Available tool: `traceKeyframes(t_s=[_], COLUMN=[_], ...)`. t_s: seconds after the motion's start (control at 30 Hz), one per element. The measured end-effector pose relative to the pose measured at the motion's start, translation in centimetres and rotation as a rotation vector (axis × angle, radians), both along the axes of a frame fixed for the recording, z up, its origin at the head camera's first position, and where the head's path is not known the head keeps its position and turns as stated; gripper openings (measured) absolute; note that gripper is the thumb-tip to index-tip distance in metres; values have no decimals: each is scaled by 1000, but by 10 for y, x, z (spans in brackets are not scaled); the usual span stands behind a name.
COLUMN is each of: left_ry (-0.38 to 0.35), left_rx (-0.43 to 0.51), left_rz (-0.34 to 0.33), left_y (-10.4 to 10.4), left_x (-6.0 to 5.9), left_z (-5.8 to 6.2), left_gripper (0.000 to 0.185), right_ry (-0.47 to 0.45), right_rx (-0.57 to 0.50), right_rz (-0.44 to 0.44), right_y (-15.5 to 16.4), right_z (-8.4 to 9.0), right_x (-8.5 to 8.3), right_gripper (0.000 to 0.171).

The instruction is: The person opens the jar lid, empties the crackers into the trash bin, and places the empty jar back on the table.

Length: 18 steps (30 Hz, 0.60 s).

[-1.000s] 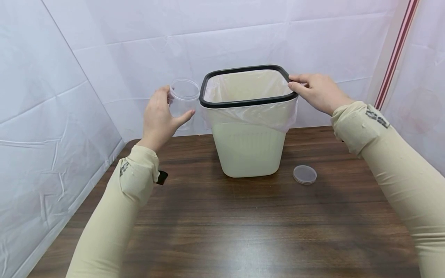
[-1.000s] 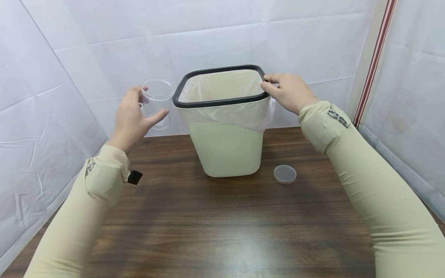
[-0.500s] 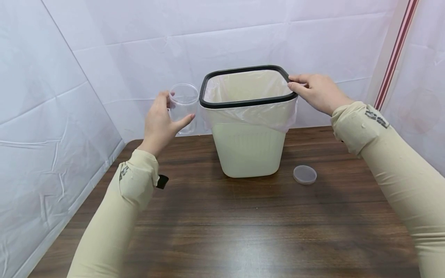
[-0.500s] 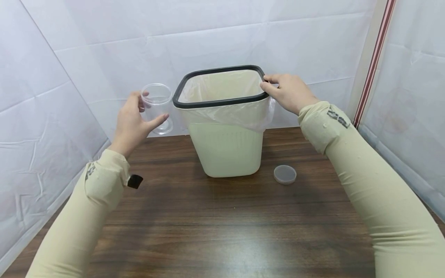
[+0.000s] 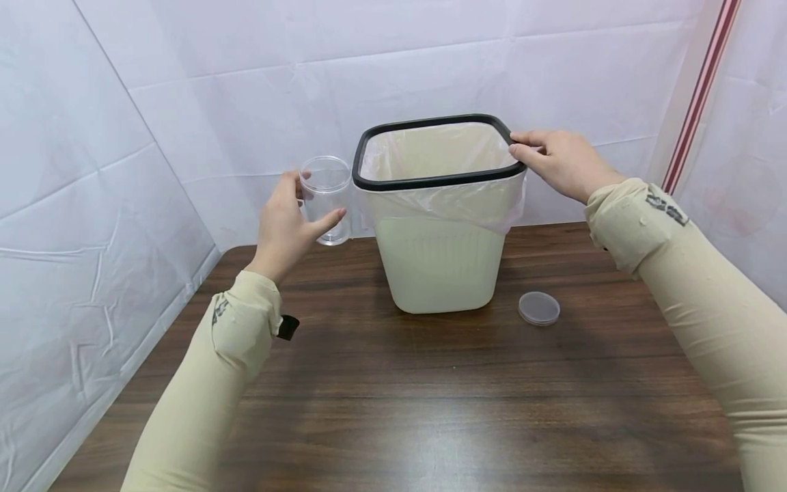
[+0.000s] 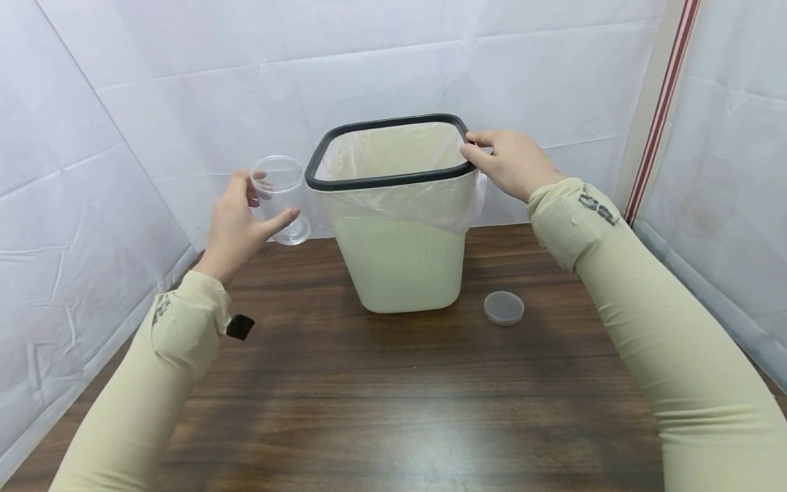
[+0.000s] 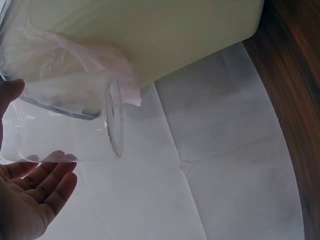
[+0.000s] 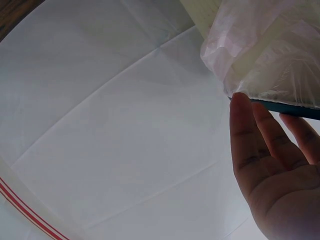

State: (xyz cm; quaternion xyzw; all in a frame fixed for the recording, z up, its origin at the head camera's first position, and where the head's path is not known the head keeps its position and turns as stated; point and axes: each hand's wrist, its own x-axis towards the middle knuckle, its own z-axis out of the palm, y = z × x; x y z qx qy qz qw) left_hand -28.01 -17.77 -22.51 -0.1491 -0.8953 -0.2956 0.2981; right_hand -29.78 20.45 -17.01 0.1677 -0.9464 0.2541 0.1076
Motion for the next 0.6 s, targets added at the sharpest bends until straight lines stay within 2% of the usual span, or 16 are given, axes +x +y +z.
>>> traceKeyframes(t_s=[0.6], left_ry=[6], left_rx=[12], left_rz=[-14], left_y=[-1], left_x=[2], left_z=[-11], left_gripper=[69], right_ry=[3], right_rx=[2], right_rz=[0], right_y=[-2], right_z=[0], right_x=[1], right_gripper=[58])
